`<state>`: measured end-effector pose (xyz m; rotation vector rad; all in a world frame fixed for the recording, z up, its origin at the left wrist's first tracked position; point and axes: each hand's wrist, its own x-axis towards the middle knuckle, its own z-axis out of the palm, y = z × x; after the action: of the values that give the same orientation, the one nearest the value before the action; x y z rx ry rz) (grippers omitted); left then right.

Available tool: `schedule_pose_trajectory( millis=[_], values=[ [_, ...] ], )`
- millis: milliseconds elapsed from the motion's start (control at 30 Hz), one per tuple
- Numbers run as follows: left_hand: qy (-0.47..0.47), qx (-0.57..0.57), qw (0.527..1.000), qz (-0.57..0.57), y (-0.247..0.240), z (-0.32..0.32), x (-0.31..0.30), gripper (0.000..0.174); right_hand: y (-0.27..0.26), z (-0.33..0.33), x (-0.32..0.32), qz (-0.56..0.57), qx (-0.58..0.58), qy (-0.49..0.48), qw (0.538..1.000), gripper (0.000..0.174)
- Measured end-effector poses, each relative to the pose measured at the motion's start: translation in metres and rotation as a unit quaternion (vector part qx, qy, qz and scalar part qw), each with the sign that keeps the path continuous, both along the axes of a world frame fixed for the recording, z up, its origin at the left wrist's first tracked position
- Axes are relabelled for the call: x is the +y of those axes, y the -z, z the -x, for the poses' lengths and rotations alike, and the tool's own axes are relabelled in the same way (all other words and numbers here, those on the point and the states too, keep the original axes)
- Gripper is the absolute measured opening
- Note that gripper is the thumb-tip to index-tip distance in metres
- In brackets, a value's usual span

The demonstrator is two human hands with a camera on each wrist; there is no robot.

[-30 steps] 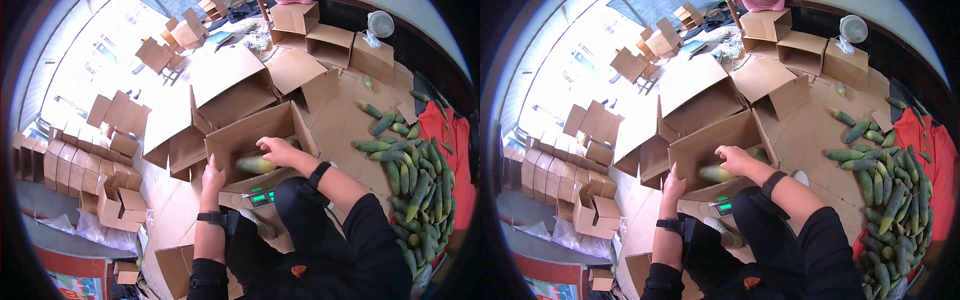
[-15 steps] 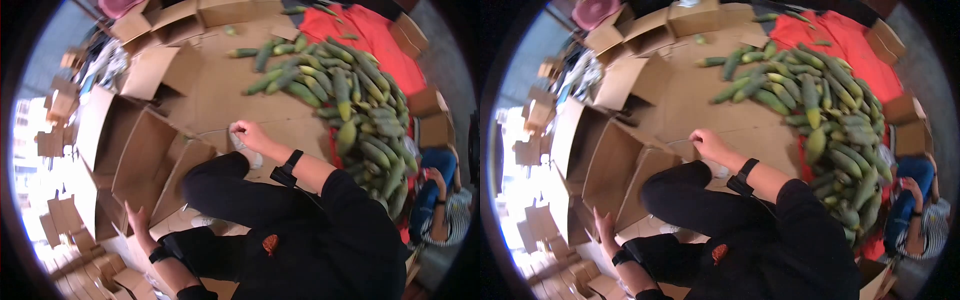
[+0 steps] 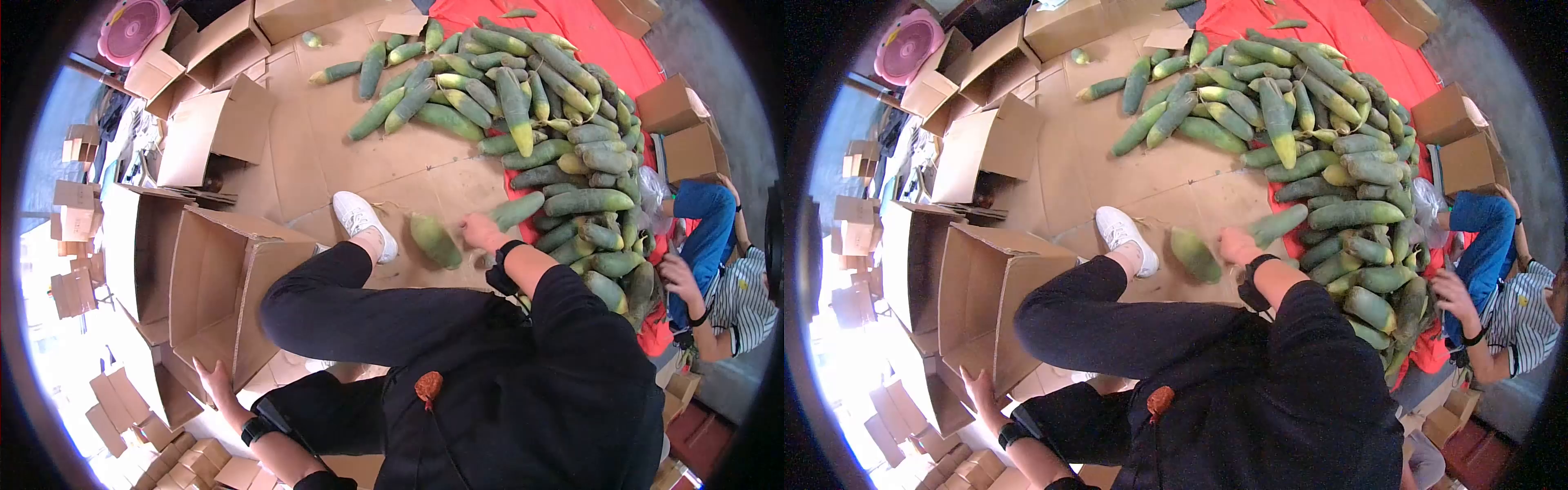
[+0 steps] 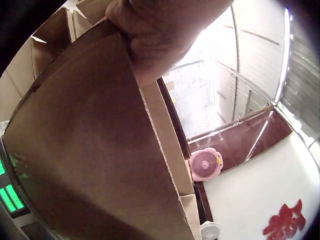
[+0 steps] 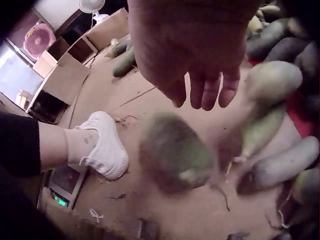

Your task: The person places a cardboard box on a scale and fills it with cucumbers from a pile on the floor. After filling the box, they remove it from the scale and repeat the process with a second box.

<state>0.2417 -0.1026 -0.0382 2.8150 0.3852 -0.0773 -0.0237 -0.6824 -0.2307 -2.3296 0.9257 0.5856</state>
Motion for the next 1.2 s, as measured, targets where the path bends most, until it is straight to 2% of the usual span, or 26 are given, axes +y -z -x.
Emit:
schedule_pose_trajectory(
  millis=[100,167,233,333,467,533,667,733,833,867,967,1033,1067,1133,1200],
  values=[
    [0.000,-0.001,1.000,-0.009,-0.002,0.001,-0.004,0.071,0.002,0.022,-0.012,0.036,-0.052,0.013,0.998,0.025],
    [-0.006,-0.002,1.000,-0.013,-0.002,0.002,-0.004,0.071,0.001,0.022,-0.014,0.016,-0.050,-0.012,0.999,0.023],
    [0.021,-0.029,0.999,0.036,0.003,0.000,0.003,0.071,-0.008,0.019,-0.008,0.078,-0.052,-0.029,0.995,0.022],
    [0.004,-0.015,0.999,0.052,-0.003,0.005,-0.004,0.070,-0.008,0.013,-0.005,0.078,-0.055,-0.015,0.995,0.022],
    [-0.018,-0.003,1.000,0.020,-0.008,0.007,-0.013,0.070,-0.005,0.007,-0.009,0.092,-0.066,-0.029,0.993,0.023],
    [-0.009,0.001,1.000,-0.002,-0.006,0.004,-0.007,0.069,-0.010,0.004,-0.012,0.077,-0.053,0.005,0.996,0.030],
    [-0.008,-0.024,1.000,0.000,0.001,0.003,-0.004,0.069,0.024,0.014,-0.022,0.069,-0.088,0.041,0.993,0.025],
    [-0.016,-0.022,0.998,0.064,0.003,0.002,0.000,0.069,0.019,0.015,-0.020,0.039,-0.005,0.085,0.996,0.029],
    [0.013,-0.039,0.999,-0.007,-0.003,0.006,-0.009,0.070,0.039,0.017,-0.016,0.014,-0.015,0.058,0.998,0.036],
    [-0.004,-0.022,0.999,-0.026,-0.009,0.007,-0.016,0.071,0.040,0.008,-0.013,0.011,-0.020,0.047,0.999,0.036],
    [-0.012,-0.021,1.000,-0.015,-0.001,0.004,-0.006,0.072,0.044,-0.005,-0.004,-0.012,-0.003,0.047,0.999,0.042],
    [-0.019,-0.016,1.000,-0.017,-0.007,0.004,-0.011,0.072,0.042,-0.019,0.001,-0.100,0.005,0.131,0.986,0.045],
    [-0.022,-0.015,0.999,-0.021,-0.009,0.006,-0.015,0.073,0.041,-0.024,0.003,-0.101,0.004,0.127,0.987,0.045],
    [-0.031,-0.015,0.999,-0.027,-0.011,0.007,-0.019,0.073,0.018,-0.044,0.016,-0.280,0.012,0.283,0.917,0.050],
    [-0.038,-0.003,0.999,-0.032,-0.010,0.006,-0.020,0.073,0.025,-0.050,0.021,-0.285,0.002,0.283,0.916,0.053]
  ],
)
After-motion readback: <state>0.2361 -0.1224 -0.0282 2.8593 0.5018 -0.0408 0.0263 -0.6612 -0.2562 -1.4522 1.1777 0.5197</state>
